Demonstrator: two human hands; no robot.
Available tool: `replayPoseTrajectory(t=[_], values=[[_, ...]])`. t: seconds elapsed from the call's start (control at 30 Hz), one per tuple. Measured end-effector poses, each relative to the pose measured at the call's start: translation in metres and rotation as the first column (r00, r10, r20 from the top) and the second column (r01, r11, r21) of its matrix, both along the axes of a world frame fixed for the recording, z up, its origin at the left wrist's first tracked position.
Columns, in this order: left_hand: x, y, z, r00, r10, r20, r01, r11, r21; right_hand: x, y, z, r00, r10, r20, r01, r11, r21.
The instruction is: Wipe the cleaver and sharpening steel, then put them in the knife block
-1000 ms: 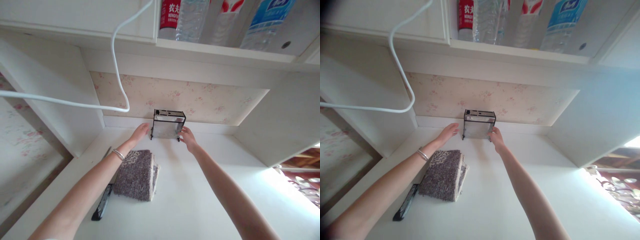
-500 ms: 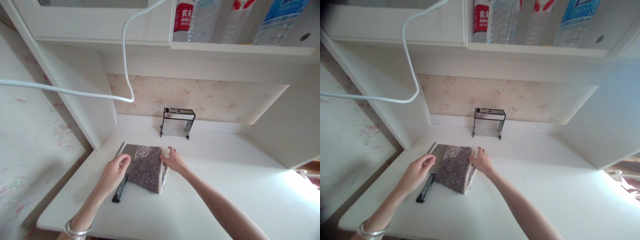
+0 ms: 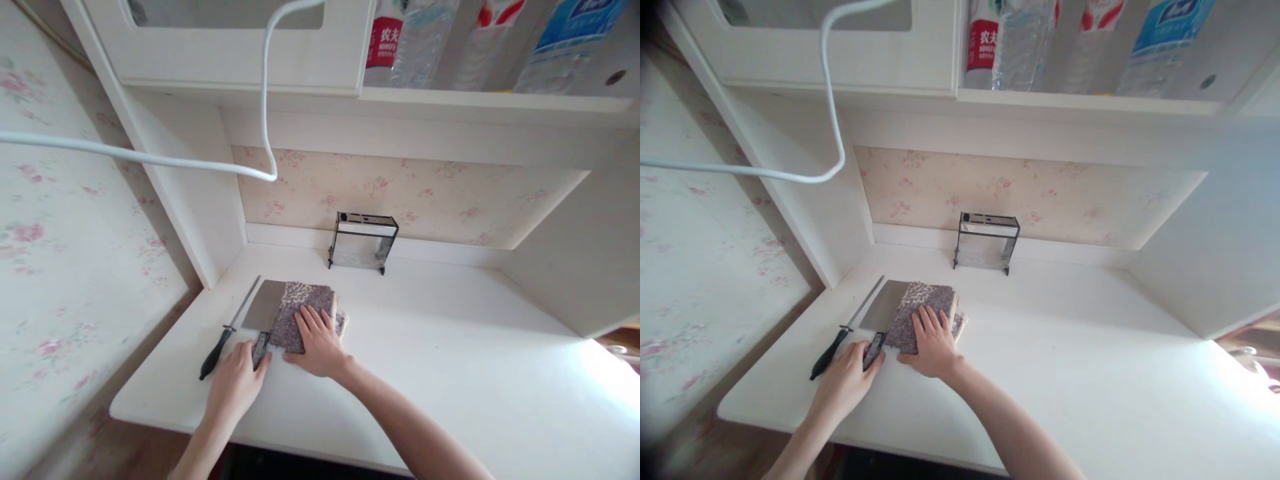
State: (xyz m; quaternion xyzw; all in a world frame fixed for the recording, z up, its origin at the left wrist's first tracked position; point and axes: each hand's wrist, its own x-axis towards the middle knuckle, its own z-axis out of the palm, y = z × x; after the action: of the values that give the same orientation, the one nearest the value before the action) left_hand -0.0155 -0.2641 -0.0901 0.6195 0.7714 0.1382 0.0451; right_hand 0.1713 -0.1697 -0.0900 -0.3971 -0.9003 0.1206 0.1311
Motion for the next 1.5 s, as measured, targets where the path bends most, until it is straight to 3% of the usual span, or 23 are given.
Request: replayPoseTrajectory(t=[0.13,0.2,0.3,0.37,0.4,0.47,0.53,0.63,0.73,0.87,1.03,1.13,1.2,1.33,1.5], values=[[0.0,0.007,0.007,0.999,0.035,0.003,-0.035,0.992,-0.118,0.016,0.002,0.007,0.999,-0.027,-0.017,0.028,0.999,0.018],[0.001,0.01,0.012,0.999,0.053,-0.007,-0.054,0.986,-0.158,0.027,0.005,0.014,0.989,-0.128,-0.068,0.124,0.99,-0.06],[0.0,0.017,0.017,0.998,0.058,0.006,-0.055,0.977,-0.206,0.046,0.016,0.024,0.893,-0.407,-0.19,0.352,0.897,-0.267],[-0.003,0.022,0.018,0.997,0.048,0.054,-0.034,0.971,-0.236,0.06,0.024,0.03,0.749,-0.56,-0.354,0.387,0.804,-0.452],[-0.005,0.025,0.017,0.996,0.046,0.081,-0.024,0.968,-0.251,0.068,0.026,0.032,0.645,-0.618,-0.449,0.33,0.756,-0.565],[-0.008,0.032,0.016,0.989,0.049,0.141,-0.007,0.959,-0.283,0.084,0.028,0.035,0.399,-0.722,-0.565,0.099,0.646,-0.757],[-0.009,0.037,0.015,0.976,0.061,0.208,0.005,0.953,-0.302,0.1,0.024,0.036,0.212,-0.808,-0.549,-0.148,0.529,-0.836],[-0.005,0.04,0.014,0.924,0.108,0.366,-0.003,0.961,-0.277,0.12,0.011,0.036,0.136,-0.872,-0.471,-0.356,0.4,-0.844],[0.007,0.036,0.012,0.764,0.146,0.629,0.012,0.971,-0.24,0.131,-0.005,0.032,0.106,-0.898,-0.427,-0.45,0.339,-0.826],[0.034,0.023,0.016,0.48,0.089,0.873,0.112,0.981,-0.161,0.132,-0.018,0.028,0.028,-0.921,-0.39,-0.501,0.324,-0.802],[0.08,0.005,0.032,0.305,-0.029,0.952,0.266,0.963,-0.055,0.121,-0.032,0.029,-0.045,-0.924,-0.38,-0.615,0.325,-0.718],[0.102,0.0,0.037,0.269,-0.081,0.96,0.355,0.934,-0.021,0.115,-0.041,0.034,-0.059,-0.931,-0.361,-0.672,0.304,-0.676],[0.112,-0.002,0.038,0.254,-0.108,0.961,0.4,0.916,-0.002,0.115,-0.047,0.041,-0.07,-0.924,-0.376,-0.688,0.318,-0.653],[0.119,-0.004,0.038,0.25,-0.127,0.96,0.447,0.895,0.002,0.117,-0.055,0.049,-0.096,-0.88,-0.466,-0.689,0.396,-0.607],[0.123,-0.01,0.043,0.262,-0.138,0.955,0.493,0.87,-0.01,0.105,-0.058,0.037,-0.1,-0.844,-0.527,-0.635,0.462,-0.619]])
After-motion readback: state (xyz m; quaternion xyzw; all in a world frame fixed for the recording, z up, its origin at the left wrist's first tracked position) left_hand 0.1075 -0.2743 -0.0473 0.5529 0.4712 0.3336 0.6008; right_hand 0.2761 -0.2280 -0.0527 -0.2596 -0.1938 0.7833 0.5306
